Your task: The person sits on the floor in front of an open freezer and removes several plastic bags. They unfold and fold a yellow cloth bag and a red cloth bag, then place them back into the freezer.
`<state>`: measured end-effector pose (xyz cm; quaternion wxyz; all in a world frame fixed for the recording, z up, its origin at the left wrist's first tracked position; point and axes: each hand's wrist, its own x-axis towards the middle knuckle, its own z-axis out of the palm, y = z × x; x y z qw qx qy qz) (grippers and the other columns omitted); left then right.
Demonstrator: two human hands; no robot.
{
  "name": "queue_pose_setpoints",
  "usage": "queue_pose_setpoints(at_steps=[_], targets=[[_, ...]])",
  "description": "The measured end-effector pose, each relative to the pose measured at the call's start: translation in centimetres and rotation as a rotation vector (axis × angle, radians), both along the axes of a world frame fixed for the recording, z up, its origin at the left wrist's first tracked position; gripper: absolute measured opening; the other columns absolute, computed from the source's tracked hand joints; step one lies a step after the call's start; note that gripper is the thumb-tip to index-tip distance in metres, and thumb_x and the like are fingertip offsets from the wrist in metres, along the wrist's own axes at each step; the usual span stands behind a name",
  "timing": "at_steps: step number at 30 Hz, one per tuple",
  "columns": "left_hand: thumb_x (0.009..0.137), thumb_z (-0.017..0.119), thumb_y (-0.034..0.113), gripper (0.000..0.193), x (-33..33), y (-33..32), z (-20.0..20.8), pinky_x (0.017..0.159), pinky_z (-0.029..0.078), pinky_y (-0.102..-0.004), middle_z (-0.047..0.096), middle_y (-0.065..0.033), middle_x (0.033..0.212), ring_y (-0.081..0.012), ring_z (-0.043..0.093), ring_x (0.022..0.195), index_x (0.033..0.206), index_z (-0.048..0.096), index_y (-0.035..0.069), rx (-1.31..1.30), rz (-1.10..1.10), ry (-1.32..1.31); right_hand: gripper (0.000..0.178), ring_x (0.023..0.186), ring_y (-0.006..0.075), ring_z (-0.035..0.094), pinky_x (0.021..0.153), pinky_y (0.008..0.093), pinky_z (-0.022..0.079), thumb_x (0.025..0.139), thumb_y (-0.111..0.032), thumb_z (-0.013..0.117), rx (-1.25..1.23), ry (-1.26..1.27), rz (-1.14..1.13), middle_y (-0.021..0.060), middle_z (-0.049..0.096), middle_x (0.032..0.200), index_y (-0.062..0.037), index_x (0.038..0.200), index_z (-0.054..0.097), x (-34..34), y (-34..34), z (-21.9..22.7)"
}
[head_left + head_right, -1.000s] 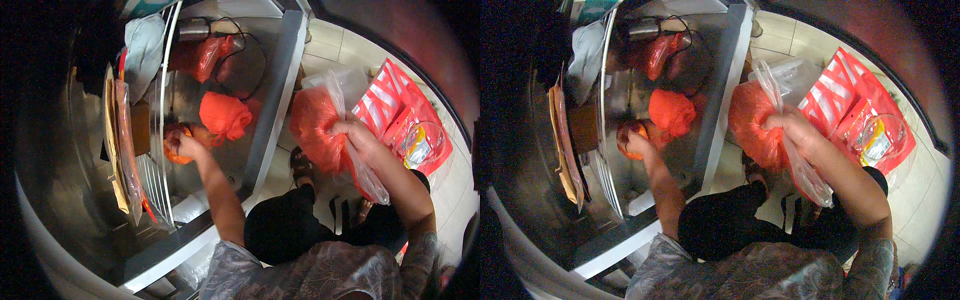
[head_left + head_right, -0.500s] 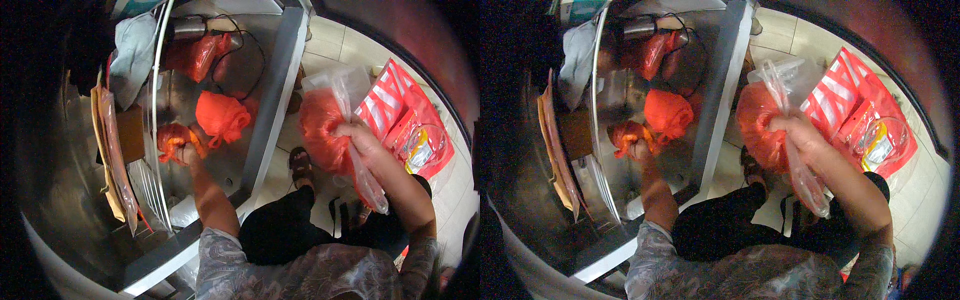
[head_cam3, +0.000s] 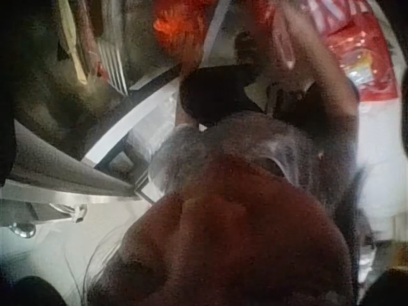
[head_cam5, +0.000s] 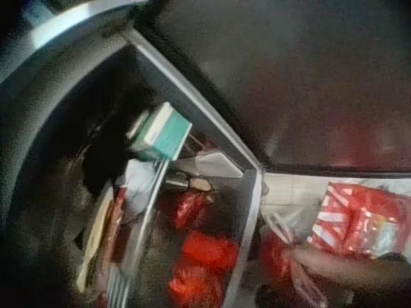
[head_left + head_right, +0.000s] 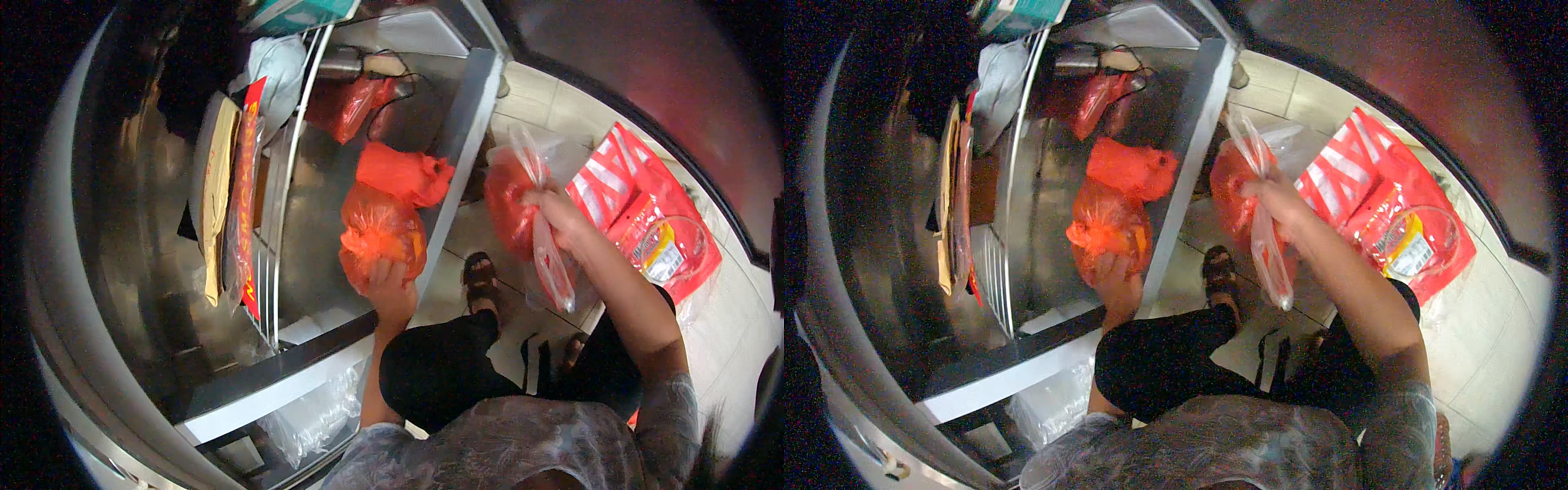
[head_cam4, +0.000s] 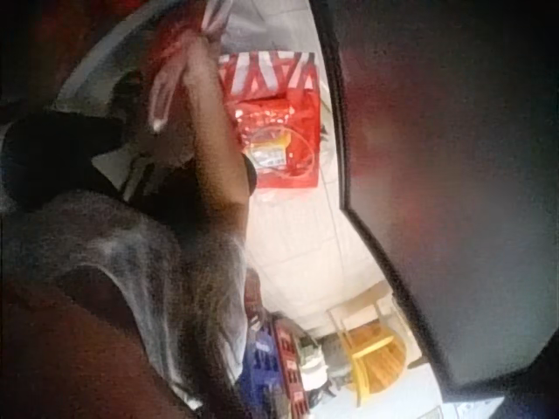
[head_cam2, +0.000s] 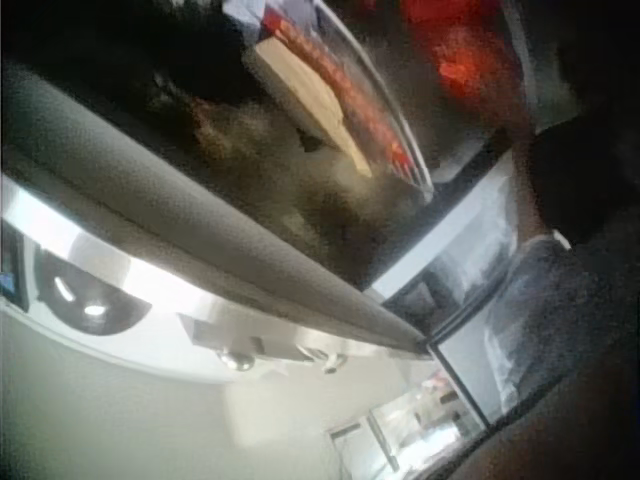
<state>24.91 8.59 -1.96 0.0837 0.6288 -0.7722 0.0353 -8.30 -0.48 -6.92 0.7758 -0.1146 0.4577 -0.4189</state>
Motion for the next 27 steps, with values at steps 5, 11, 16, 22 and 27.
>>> queue_pose_setpoints(at_steps=[5, 11, 16, 22, 27], targets=[[0.069, 0.059, -0.009, 0.037, 1.8, 0.0, 3.5, 0.095, 0.048, -0.0448, 0.066, -0.0154, 0.108, -0.0348, 0.059, 0.112, 0.105, 0.063, 0.000, 0.020, 0.165, 0.773, 0.046, 0.109, 0.0265, 0.059, 0.098, 0.0398, 0.046, 0.089, -0.015, 0.061, 0.015, -0.081, -0.182, 0.0137, 0.063, 0.116, -0.0002, 0.130, 0.049, -2.5, -1.1, 2.0], [0.064, 0.055, -0.013, 0.071, 1.2, 2.4, 7.4, 0.102, 0.047, -0.0436, 0.059, -0.0147, 0.126, -0.0303, 0.057, 0.119, 0.133, 0.049, 0.000, 0.114, 0.389, 1.797, 0.037, 0.122, 0.0225, 0.053, 0.105, 0.0331, 0.041, 0.096, -0.027, 0.055, -0.858, 0.624, -0.127, 0.0121, 0.056, 0.133, -0.0013, 0.122, 0.060, -9.0, 1.2, 4.2], [0.060, 0.065, -0.011, 0.083, 0.4, 2.9, 11.1, 0.106, 0.045, -0.0464, 0.057, -0.0142, 0.131, -0.0317, 0.055, 0.121, 0.139, 0.044, 0.002, 0.045, 0.533, 1.724, 0.048, 0.124, 0.0284, 0.053, 0.105, 0.0401, 0.040, 0.093, -0.034, 0.058, -0.533, 0.559, -0.030, 0.0176, 0.057, 0.132, 0.0008, 0.126, 0.058, -12.4, -1.5, 0.9], [0.062, 0.070, -0.009, 0.056, -4.6, 0.3, 17.5, 0.091, 0.053, -0.0360, 0.063, -0.0079, 0.121, -0.0243, 0.062, 0.110, 0.115, 0.061, 0.003, 0.575, 0.238, 1.446, 0.040, 0.101, 0.0414, 0.064, 0.083, 0.0508, 0.050, 0.093, -0.030, 0.055, -0.482, 1.502, 0.485, 0.0293, 0.064, 0.108, 0.0029, 0.115, 0.057, -15.0, -2.9, -3.0], [0.065, 0.056, -0.011, 0.020, -13.3, 1.2, 18.6, 0.077, 0.049, -0.0370, 0.059, -0.0095, 0.089, -0.0305, 0.060, 0.087, 0.079, 0.053, 0.002, 0.480, -0.399, 0.594, 0.040, 0.105, 0.0422, 0.063, 0.087, 0.0502, 0.049, 0.083, -0.016, 0.059, -0.769, 1.117, 0.485, 0.0302, 0.062, 0.116, 0.0006, 0.119, 0.060, -15.9, 1.4, -3.6]])
